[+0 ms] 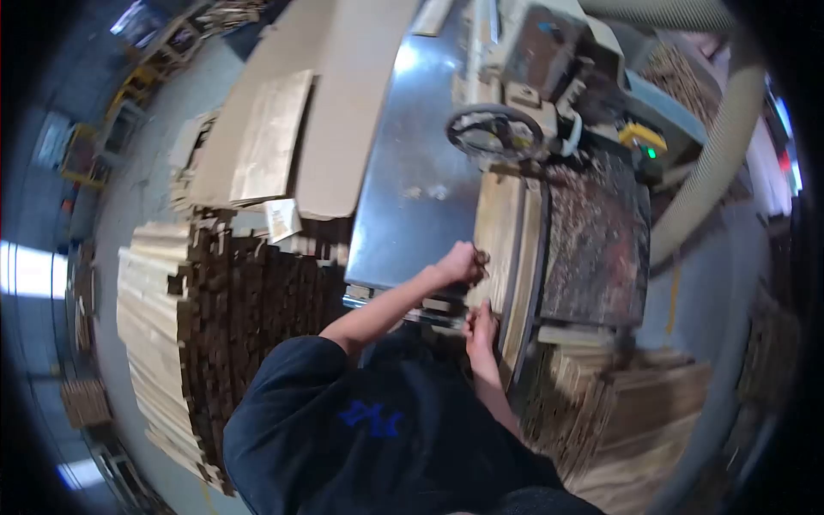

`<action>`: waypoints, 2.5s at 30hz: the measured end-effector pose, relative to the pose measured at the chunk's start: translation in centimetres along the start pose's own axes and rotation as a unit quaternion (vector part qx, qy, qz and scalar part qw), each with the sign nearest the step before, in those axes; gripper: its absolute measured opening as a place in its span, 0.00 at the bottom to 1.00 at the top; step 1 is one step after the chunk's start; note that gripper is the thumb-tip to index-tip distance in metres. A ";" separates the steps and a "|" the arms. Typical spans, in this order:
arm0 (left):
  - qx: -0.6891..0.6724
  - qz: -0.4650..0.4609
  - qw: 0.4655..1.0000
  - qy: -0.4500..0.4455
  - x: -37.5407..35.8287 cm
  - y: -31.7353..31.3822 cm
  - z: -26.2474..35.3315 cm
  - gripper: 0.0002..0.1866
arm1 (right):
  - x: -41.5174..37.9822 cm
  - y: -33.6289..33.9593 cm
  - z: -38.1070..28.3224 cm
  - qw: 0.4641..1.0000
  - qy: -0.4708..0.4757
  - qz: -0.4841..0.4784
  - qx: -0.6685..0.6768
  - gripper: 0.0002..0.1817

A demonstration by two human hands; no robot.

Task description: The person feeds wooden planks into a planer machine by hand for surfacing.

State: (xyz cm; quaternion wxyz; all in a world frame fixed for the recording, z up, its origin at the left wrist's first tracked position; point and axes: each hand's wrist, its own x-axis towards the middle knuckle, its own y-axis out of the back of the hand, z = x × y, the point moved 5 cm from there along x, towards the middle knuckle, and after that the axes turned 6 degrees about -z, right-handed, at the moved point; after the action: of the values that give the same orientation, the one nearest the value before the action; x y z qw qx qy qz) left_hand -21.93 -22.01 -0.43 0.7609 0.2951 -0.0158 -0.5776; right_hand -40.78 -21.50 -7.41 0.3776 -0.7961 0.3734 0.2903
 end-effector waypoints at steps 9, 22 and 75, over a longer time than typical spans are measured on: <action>-0.101 -0.067 0.992 0.027 6.3 5.7 -0.2 0.11 | 4.9 -3.7 -6.6 0.997 -0.069 -0.028 0.021 0.23; 0.215 0.358 0.896 0.151 -4.8 20.2 -10.6 0.34 | 11.0 -8.4 -12.6 0.999 0.013 0.033 -0.020 0.24; 0.054 0.271 0.961 0.011 6.5 8.7 -3.7 0.22 | 8.9 -3.9 -6.9 0.998 -0.016 0.034 -0.057 0.26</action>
State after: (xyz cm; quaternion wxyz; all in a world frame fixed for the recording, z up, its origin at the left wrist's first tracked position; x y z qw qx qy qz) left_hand -10.88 -24.76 -1.50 0.8720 0.3265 -0.1179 -0.3450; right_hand -31.45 -28.81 -8.73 0.3271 -0.7986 0.3767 0.3366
